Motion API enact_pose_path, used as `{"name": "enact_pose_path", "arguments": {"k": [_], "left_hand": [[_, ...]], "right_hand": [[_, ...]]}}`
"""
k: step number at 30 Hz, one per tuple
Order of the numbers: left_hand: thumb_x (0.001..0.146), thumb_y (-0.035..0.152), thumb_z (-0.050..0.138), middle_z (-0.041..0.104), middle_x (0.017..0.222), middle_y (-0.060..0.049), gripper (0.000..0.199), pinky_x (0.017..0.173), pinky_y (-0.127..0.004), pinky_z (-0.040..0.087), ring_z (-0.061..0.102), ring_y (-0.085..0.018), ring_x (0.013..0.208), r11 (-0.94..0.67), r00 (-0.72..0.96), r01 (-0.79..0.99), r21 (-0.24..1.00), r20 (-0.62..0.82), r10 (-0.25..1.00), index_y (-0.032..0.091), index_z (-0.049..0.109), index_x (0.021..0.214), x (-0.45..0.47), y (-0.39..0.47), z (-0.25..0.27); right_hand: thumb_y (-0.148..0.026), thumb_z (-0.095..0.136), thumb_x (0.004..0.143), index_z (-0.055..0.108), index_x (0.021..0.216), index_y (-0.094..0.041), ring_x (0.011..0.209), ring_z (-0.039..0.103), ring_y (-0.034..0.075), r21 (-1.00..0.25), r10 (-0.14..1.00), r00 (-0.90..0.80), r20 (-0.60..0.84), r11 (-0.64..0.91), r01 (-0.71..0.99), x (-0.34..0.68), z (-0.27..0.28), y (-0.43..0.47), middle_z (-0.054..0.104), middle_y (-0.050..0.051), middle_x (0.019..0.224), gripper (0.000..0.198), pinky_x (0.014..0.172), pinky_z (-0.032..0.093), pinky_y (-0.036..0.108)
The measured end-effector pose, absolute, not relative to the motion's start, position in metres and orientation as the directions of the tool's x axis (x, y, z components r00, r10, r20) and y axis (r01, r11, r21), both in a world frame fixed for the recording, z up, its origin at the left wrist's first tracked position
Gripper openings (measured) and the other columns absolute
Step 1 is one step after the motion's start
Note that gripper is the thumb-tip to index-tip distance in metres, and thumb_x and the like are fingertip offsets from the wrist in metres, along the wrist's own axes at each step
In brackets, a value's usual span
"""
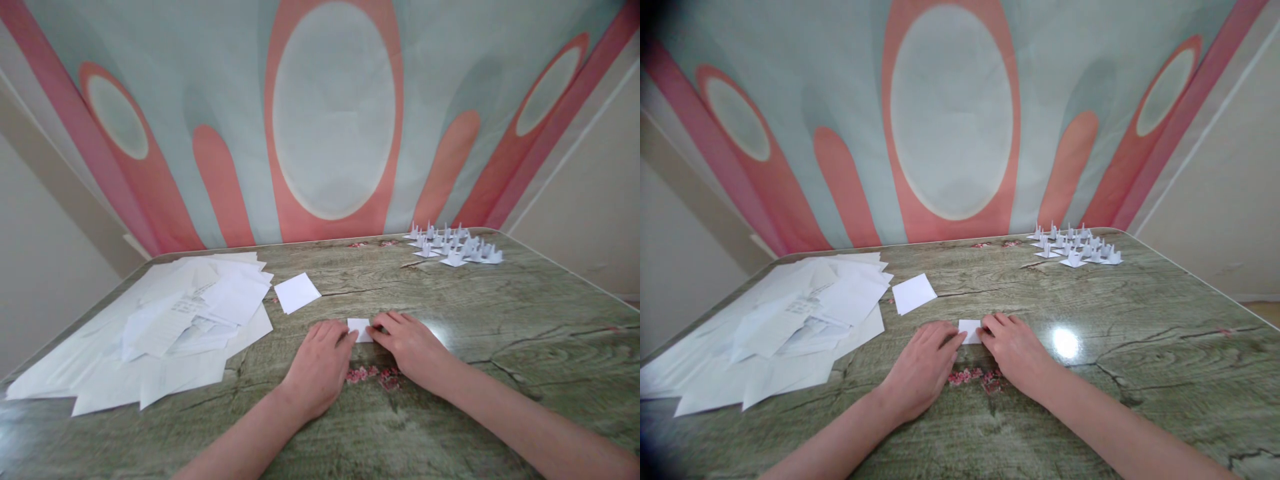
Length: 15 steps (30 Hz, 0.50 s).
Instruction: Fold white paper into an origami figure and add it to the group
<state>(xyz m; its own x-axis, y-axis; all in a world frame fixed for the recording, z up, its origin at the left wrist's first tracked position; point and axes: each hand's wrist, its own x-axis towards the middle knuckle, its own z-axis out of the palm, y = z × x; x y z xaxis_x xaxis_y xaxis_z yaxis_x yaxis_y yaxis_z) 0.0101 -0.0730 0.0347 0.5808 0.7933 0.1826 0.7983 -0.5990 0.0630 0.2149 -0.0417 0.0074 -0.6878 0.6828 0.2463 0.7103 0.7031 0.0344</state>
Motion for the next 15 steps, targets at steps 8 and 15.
{"name": "enact_pose_path", "arguments": {"k": [8, 15], "left_hand": [[0.087, 0.023, 0.044, 0.050, 0.116, -0.008, 0.031, 0.101, -0.043, 0.028, 0.038, -0.023, 0.118, -0.599, 0.588, 0.801, 0.016, 0.171, 0.791, 0.022, 0.047, 0.118, 0.0132, -0.0774, 0.0309], [0.087, 0.023, 0.042, 0.048, 0.118, -0.008, 0.033, 0.104, -0.042, 0.024, 0.033, -0.024, 0.122, -0.589, 0.580, 0.807, 0.030, 0.146, 0.802, 0.020, 0.047, 0.119, 0.0141, -0.0777, 0.0312]], "right_hand": [[-0.002, 0.048, 0.077, 0.061, 0.101, -0.017, 0.087, 0.049, 0.021, 0.000, 0.692, -0.660, 0.292, 0.691, 0.723, 0.2132, 0.0039, -0.0439, 0.057, 0.008, 0.095, 0.031, 0.074, 0.041, 0.034], [-0.006, 0.047, 0.080, 0.053, 0.116, -0.018, 0.090, 0.048, 0.025, 0.058, 0.688, -0.683, 0.247, 0.693, 0.719, 0.2107, 0.0005, -0.0464, 0.056, 0.009, 0.099, 0.038, 0.075, 0.041, 0.038]]}}
